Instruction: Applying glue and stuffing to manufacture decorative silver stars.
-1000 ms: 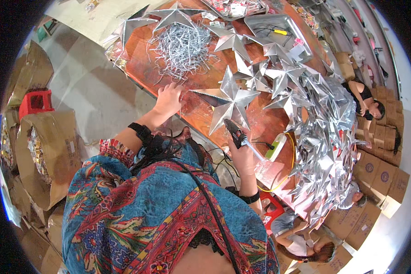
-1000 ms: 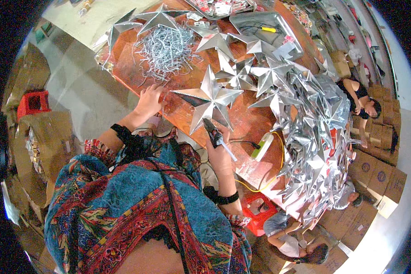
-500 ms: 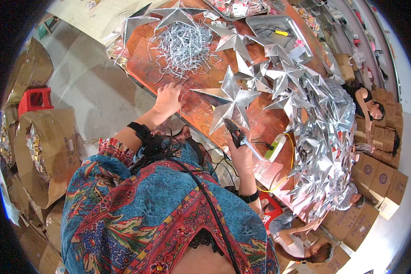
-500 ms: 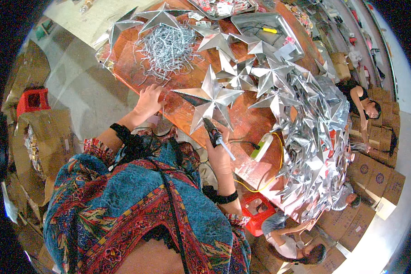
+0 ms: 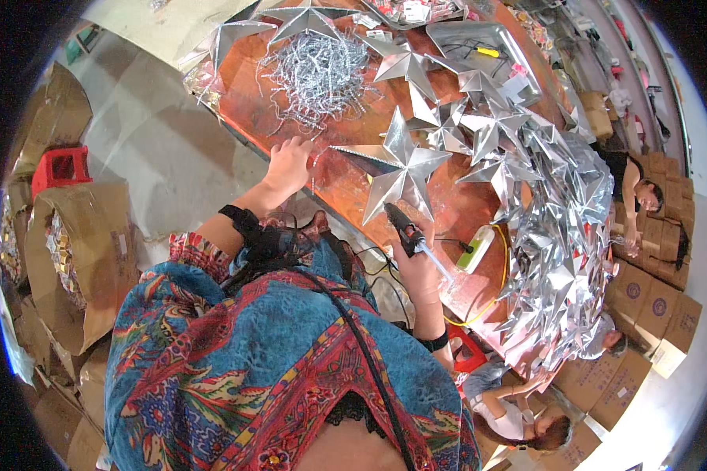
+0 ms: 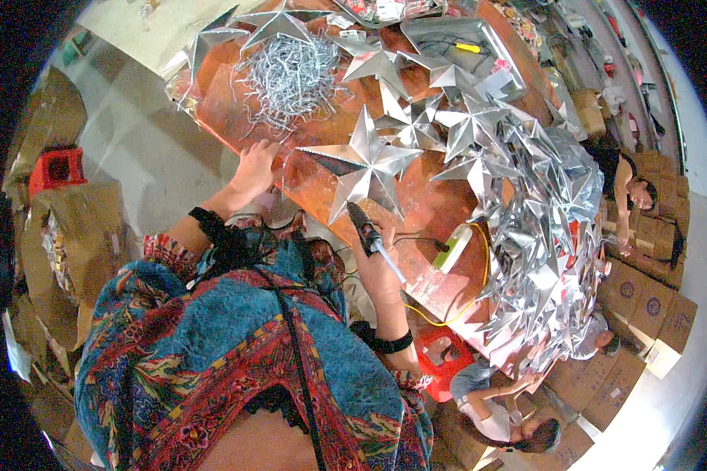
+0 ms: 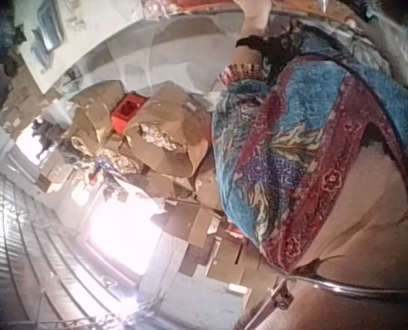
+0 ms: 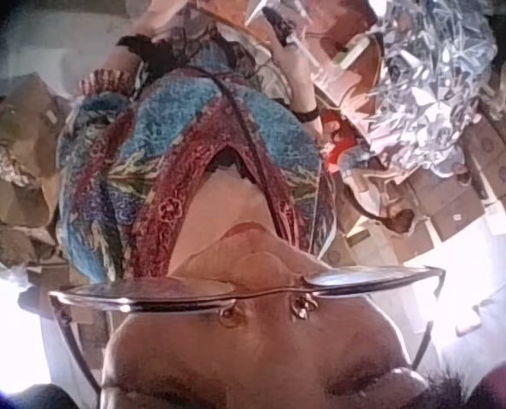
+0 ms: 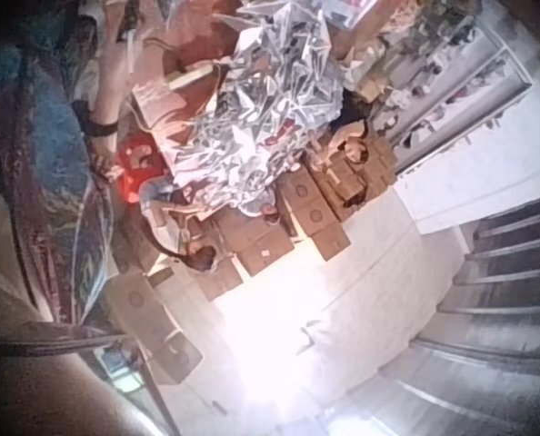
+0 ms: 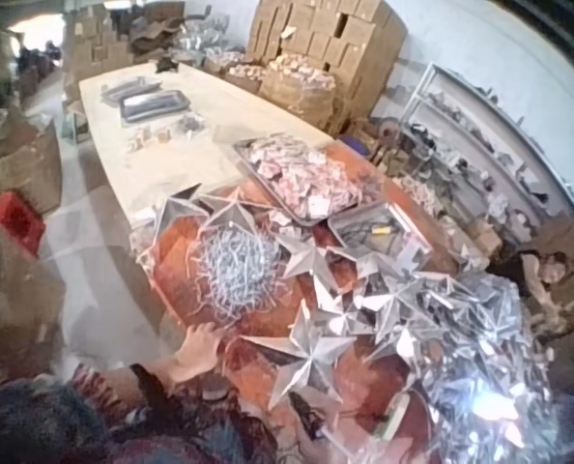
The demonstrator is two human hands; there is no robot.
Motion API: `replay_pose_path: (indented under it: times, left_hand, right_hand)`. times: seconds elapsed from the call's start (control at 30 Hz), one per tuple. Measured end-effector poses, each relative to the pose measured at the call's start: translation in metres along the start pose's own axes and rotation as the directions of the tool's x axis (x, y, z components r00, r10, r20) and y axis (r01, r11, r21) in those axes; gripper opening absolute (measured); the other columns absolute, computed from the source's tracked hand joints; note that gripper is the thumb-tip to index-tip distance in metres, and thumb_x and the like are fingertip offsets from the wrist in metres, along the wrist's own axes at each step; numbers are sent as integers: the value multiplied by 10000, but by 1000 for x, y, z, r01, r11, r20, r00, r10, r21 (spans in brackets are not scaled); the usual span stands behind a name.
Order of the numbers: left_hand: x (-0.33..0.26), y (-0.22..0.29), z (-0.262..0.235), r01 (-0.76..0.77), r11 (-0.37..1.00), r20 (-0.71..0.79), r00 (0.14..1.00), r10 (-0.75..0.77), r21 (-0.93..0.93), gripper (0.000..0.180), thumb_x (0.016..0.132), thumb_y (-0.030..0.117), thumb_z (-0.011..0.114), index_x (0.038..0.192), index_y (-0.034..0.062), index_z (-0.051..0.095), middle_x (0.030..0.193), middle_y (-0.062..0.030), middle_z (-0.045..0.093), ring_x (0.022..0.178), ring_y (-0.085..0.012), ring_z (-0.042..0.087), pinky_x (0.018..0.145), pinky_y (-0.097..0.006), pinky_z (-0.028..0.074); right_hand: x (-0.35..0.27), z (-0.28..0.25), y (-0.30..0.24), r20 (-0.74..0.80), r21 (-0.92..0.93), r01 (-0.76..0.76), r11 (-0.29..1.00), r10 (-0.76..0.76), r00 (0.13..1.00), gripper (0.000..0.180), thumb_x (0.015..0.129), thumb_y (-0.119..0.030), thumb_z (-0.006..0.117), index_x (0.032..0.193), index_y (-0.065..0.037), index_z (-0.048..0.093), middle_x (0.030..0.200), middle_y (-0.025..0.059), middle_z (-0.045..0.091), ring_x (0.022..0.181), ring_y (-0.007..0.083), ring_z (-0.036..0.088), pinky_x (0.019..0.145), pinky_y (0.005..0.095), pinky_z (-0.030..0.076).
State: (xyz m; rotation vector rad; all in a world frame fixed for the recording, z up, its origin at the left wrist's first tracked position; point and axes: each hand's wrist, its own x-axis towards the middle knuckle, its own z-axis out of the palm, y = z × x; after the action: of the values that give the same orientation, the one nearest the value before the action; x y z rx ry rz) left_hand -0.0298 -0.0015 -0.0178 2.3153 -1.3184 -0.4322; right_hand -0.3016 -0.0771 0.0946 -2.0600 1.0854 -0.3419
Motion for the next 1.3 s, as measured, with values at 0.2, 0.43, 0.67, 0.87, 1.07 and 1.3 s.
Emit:
replay_pose_path:
  times: [0.2,0.43,0.67,0.87,1.07,1.3]
  left_hand:
    - [-2,0,1,8,999,-32,999,-7,31,390,708,220,687,1051,85,559,1036,-106,526,1051,-299,486,865,-461,370]
    - [-3,0,-1,30,999,23,999,-31,41,438,712,240,685,1088,68,539,1051,-120,517,1066,-304,474,871,-464,362]
    - [-2,-1,-1,25,999,16,1000,-25,45,442,704,241,686,1084,69,541,1029,-119,519,1056,-304,480,864,-461,364]
    - [-2,-3,1,19,998,10,1000,-19,53,455,692,245,689,1086,73,540,1027,-120,521,1051,-304,485,862,-461,368]
    - [-2,-1,0,25,998,15,1000,-26,64,451,694,243,689,1084,75,538,1040,-117,525,1052,-304,486,866,-463,371]
    - [-2,-1,0,20,998,23,1000,-22,67,449,686,244,701,1073,80,543,1032,-115,532,1037,-303,497,868,-461,371]
  right_hand:
    - [-6,5,7,57,-23,-72,997,74,996,421,769,-74,625,1120,-87,392,910,235,584,849,435,573,696,453,459]
    - [-7,10,15,73,51,-10,999,6,997,412,761,-56,629,1110,-65,411,931,225,575,881,400,576,730,429,459]
    - [-7,13,17,81,14,-10,1000,9,997,409,763,-66,632,1111,-53,417,934,222,573,865,394,576,718,424,460]
    - [-8,14,18,61,-5,2,1000,-2,998,404,764,-73,631,1109,-52,422,913,220,575,854,394,577,709,427,460]
    - [-9,13,18,75,-21,-44,999,45,996,408,771,-107,634,1112,-76,411,913,206,574,836,385,583,701,422,459]
    - [-11,13,17,75,-18,-73,997,74,994,420,781,-178,632,1126,-110,402,926,190,575,841,389,588,693,427,457]
